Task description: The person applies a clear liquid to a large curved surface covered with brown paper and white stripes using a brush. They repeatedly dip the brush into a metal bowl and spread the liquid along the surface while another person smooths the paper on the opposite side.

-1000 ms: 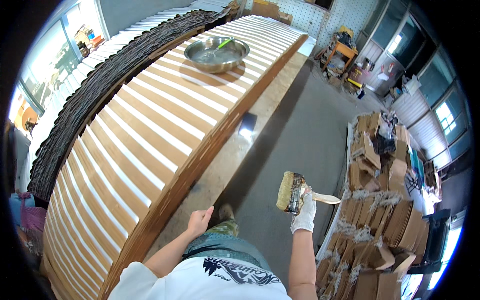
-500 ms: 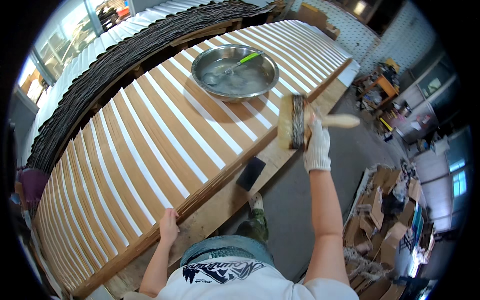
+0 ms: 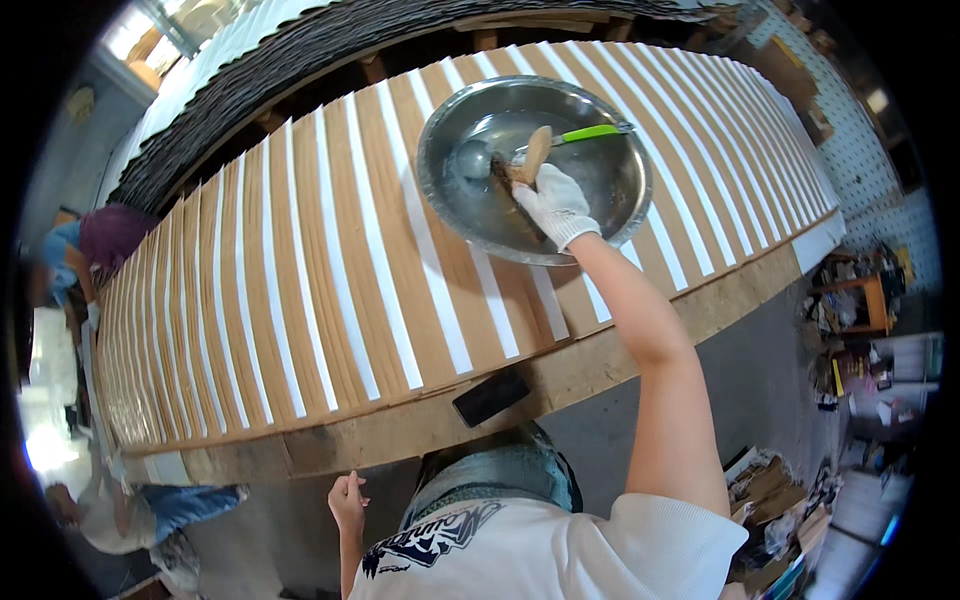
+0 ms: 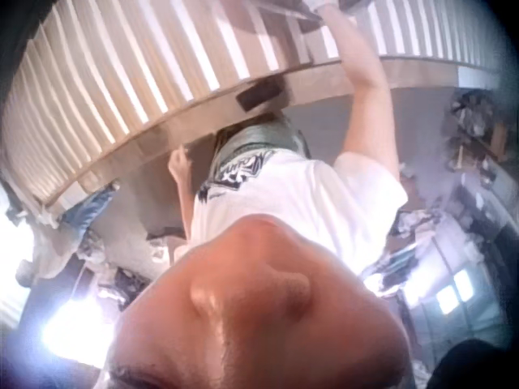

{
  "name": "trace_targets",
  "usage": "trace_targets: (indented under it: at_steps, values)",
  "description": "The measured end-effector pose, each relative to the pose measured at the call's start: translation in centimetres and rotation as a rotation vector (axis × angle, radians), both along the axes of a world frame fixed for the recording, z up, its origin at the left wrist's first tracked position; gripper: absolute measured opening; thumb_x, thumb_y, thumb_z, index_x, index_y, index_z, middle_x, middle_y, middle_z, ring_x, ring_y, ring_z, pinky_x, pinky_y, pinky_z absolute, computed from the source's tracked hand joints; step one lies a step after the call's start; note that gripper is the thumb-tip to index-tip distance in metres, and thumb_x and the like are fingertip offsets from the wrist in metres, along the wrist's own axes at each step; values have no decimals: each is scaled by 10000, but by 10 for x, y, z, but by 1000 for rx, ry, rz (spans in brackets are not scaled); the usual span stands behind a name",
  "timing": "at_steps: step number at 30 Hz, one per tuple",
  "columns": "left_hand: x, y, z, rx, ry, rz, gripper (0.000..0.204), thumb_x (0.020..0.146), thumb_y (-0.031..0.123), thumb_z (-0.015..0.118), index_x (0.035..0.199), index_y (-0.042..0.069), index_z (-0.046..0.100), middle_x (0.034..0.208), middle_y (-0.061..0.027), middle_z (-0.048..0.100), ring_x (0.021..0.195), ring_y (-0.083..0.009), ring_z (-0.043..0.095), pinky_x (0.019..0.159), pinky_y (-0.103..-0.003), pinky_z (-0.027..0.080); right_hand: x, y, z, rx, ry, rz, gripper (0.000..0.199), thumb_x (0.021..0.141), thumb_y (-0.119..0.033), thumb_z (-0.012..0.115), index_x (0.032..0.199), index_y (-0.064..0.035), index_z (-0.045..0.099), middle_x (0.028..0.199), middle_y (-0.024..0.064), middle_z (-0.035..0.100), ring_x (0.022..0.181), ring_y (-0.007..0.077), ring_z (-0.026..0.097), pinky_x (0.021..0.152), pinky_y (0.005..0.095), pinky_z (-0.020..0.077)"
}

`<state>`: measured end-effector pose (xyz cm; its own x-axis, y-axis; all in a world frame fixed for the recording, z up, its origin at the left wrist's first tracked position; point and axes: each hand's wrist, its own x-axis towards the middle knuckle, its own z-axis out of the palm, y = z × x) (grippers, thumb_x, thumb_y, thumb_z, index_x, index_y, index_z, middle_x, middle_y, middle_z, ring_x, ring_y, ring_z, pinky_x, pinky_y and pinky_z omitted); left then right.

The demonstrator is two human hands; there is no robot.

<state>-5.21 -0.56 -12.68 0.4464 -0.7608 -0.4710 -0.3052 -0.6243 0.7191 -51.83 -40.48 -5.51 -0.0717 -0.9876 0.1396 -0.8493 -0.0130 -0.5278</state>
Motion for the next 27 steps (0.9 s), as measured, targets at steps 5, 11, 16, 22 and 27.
trace_targets:
  at_steps: [5,11,16,22,27]
  values:
    - [16,89,-24,100,29,223,272,975,219,601,838,-2,681,613,-28,592,501,-84,546,477,-251,473,15,0,19,4,-218,53,425,897,-348,631,1233,-88,639,1025,169,708,1020,316,661,863,408,499]
    - [46,216,-62,257,263,534,287,975,272,609,960,-5,683,721,-69,653,573,-120,614,518,-276,536,-29,-7,-25,99,-862,-176,213,932,-184,661,1117,-86,622,746,-30,606,579,68,536,493,238,426]
    - [63,355,-114,212,420,809,279,960,279,625,970,7,690,665,-72,643,547,-155,629,527,-296,550,-108,-62,-71,199,-1297,-421,273,910,-345,553,721,-157,490,610,-13,475,531,191,474,541,372,459]
    - [101,465,-128,78,186,1020,244,928,232,645,965,-4,694,682,-81,665,537,-141,620,508,-286,498,71,5,13,133,-1421,-314,286,927,-343,492,704,-175,430,576,-16,387,518,169,405,526,339,372]
    - [173,442,-113,-131,65,964,224,906,206,666,989,3,708,816,-102,697,719,-154,671,654,-309,522,268,16,51,202,-1308,-14,269,1006,-289,431,779,-151,472,579,-24,381,475,148,384,464,314,372]
